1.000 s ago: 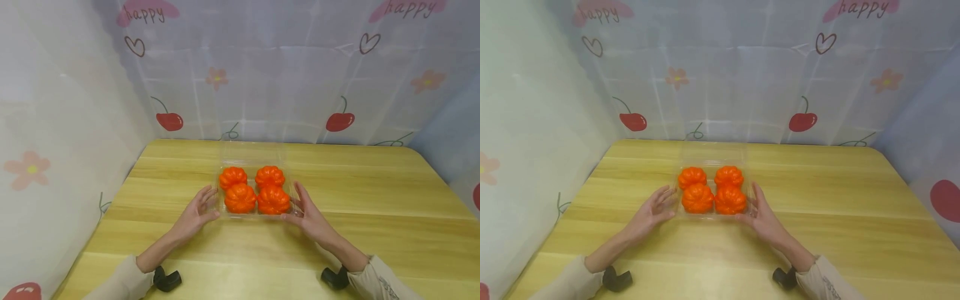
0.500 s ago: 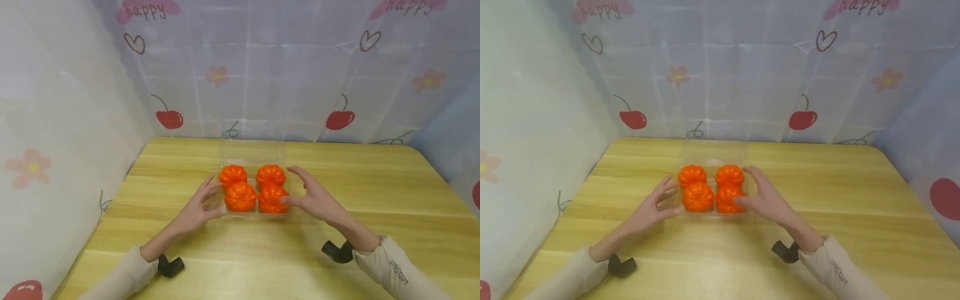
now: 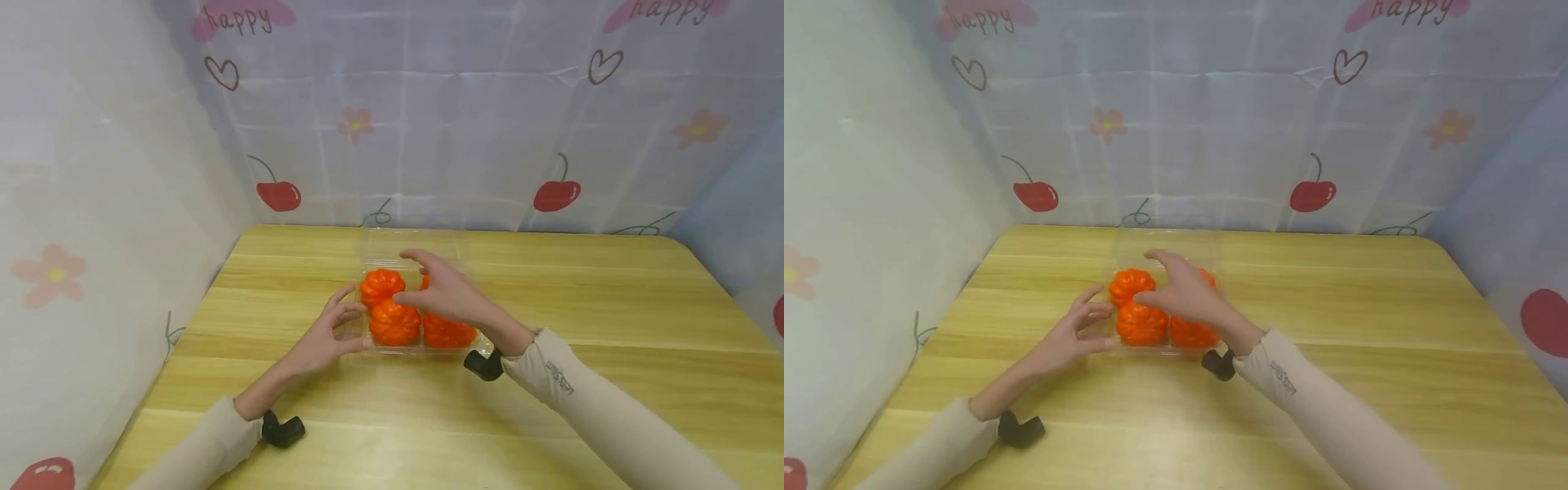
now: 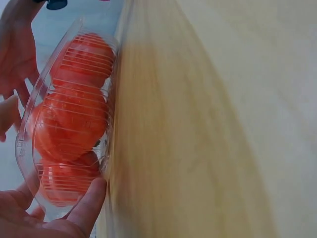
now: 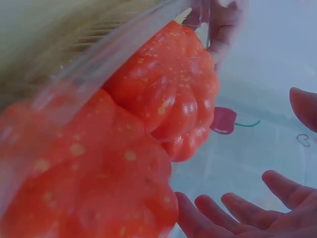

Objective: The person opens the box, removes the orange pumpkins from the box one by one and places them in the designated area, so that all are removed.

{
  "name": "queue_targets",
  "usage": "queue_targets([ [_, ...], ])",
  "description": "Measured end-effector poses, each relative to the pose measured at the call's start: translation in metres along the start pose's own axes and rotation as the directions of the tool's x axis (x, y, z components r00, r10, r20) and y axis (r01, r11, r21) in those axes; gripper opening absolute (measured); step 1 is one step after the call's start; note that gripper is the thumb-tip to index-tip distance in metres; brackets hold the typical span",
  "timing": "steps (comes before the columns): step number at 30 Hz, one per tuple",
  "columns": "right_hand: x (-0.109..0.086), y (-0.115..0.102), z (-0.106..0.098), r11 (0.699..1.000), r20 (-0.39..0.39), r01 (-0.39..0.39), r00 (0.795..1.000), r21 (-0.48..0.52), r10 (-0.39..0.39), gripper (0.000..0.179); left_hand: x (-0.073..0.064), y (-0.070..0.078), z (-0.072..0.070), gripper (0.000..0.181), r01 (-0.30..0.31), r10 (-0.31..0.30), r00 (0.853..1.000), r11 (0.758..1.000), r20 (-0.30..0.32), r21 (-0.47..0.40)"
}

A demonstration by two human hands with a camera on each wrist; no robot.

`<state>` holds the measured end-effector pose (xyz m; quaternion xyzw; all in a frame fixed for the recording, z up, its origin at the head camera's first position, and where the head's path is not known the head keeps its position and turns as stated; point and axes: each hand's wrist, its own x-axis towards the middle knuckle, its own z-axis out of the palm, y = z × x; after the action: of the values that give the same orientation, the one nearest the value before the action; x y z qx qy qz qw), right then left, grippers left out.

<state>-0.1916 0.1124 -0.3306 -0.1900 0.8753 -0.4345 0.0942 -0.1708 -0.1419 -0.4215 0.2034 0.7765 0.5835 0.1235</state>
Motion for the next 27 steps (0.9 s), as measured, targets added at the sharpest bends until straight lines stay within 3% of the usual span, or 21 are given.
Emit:
queue_targets([
  [4,0.016,0.002,0.012,1.000,0.028,-0.018,0.999,0.016,0.018,0.072,-0.001,-0.002,-0.001,0.045,0.008,-0.008,1.000,1.000,-0.003,-0.011],
  [16,0.040,0.003,0.031,1.000,0.050,-0.025,0.998,-0.013,0.026,0.074,0.000,-0.003,-0.003,0.052,0.006,-0.006,1.000,0.999,0.002,-0.036],
  [27,0.048,0.002,0.043,0.992,0.062,-0.128,0.990,-0.015,0.129,0.077,0.000,-0.004,-0.003,0.054,0.007,-0.006,1.000,0.999,0.012,-0.034],
])
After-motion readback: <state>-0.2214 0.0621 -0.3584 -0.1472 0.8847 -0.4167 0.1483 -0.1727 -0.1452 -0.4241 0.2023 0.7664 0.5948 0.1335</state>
